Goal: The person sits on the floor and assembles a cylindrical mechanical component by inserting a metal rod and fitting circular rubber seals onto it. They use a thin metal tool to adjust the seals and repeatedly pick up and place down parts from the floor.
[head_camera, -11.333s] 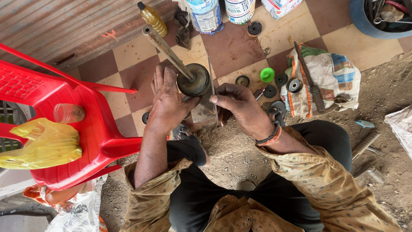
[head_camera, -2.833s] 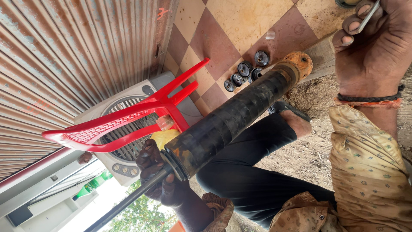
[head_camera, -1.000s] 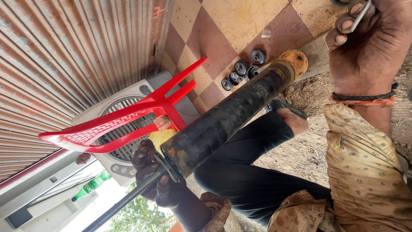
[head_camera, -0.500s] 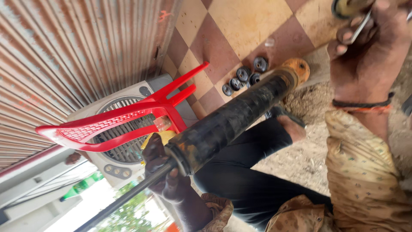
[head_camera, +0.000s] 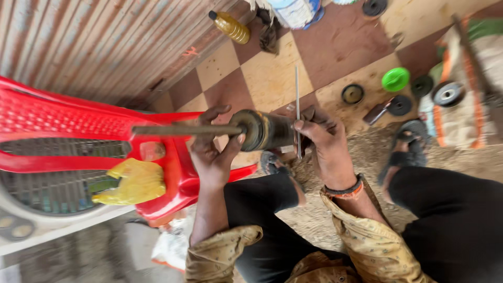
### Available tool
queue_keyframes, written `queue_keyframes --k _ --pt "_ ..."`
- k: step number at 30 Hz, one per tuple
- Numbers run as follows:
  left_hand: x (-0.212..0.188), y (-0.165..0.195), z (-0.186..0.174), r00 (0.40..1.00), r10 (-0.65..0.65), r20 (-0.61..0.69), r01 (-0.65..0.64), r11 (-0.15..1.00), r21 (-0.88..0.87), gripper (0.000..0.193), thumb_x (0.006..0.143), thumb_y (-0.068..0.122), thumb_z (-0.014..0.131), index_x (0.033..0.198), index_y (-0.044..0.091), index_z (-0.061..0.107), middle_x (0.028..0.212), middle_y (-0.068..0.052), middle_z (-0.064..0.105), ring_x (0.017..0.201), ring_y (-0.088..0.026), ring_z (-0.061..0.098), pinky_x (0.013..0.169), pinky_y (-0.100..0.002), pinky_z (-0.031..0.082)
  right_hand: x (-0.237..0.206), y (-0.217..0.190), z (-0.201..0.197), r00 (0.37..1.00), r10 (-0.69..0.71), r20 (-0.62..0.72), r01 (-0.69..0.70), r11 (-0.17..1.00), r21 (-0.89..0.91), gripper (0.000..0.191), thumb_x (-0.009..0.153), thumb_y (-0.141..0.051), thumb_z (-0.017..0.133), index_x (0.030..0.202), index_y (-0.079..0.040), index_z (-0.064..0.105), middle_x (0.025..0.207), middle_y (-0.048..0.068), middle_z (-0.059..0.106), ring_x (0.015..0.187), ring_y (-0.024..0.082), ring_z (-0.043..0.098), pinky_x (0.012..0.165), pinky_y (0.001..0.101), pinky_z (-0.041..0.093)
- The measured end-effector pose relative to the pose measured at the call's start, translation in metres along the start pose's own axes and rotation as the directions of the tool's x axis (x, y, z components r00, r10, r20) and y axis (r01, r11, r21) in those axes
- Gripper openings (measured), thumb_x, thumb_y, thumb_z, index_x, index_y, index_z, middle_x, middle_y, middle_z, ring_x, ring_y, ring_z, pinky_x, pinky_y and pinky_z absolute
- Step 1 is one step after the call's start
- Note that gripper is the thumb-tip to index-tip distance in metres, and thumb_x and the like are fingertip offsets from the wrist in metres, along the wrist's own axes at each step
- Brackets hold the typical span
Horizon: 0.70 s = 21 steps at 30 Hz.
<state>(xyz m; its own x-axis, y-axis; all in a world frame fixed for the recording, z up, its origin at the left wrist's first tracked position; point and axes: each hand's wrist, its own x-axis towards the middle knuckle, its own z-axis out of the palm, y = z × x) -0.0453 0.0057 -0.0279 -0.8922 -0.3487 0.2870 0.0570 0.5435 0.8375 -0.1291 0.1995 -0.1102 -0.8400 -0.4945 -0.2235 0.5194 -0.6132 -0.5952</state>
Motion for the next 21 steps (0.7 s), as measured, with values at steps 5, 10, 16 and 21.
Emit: queue_keyframes --k 5,10,16,21 --pt "-0.003 0.005 -0.03 0.989 0.138 0.046 -0.145 0.96 0.241 0.019 0.082 0.01 0.084 0.1 0.007 0.077 0.129 -0.01 0.069 0.128 -0.029 0.06 0.112 -0.042 0.043 -0.053 -0.006 0.024 0.999 0.007 0.038 0.001 0.976 -0.217 0.013 0.093 -0.014 0.068 0.09 -0.001 0.067 0.069 0.004 0.061 0.054 0.012 0.058 0.047 0.0261 0.044" --pt "-0.003 0.026 -0.039 1.0 0.007 0.001 -0.007 0.937 0.348 0.019 0.083 0.023 0.088 0.095 0.012 0.077 0.115 -0.008 0.07 0.119 -0.03 0.06 0.105 -0.044 0.045 -0.075 -0.025 0.047 0.995 0.037 0.094 0.011 0.886 -0.463 0.013 0.094 -0.014 0.066 0.092 0.0 0.066 0.064 0.004 0.059 0.049 0.013 0.056 0.045 0.0272 0.044" --pt "-0.001 0.041 -0.053 0.991 0.135 0.003 -0.129 0.933 0.337 0.025 0.074 0.02 0.087 0.096 0.012 0.079 0.131 -0.01 0.065 0.125 -0.036 0.053 0.104 -0.051 0.036 -0.05 -0.039 0.059 0.955 0.109 0.275 0.081 0.797 -0.598 0.018 0.098 -0.016 0.065 0.094 0.001 0.068 0.061 0.004 0.059 0.048 0.011 0.054 0.044 0.028 0.045" --pt "0.003 0.054 -0.061 0.993 0.119 -0.009 -0.107 0.919 0.379 0.031 0.074 0.023 0.087 0.1 0.009 0.078 0.126 -0.01 0.065 0.12 -0.036 0.055 0.105 -0.051 0.037 -0.037 -0.025 0.056 0.97 0.103 0.219 0.072 0.741 -0.667 0.018 0.095 -0.018 0.067 0.093 0.0 0.07 0.061 0.002 0.057 0.047 0.01 0.051 0.043 0.0279 0.042"
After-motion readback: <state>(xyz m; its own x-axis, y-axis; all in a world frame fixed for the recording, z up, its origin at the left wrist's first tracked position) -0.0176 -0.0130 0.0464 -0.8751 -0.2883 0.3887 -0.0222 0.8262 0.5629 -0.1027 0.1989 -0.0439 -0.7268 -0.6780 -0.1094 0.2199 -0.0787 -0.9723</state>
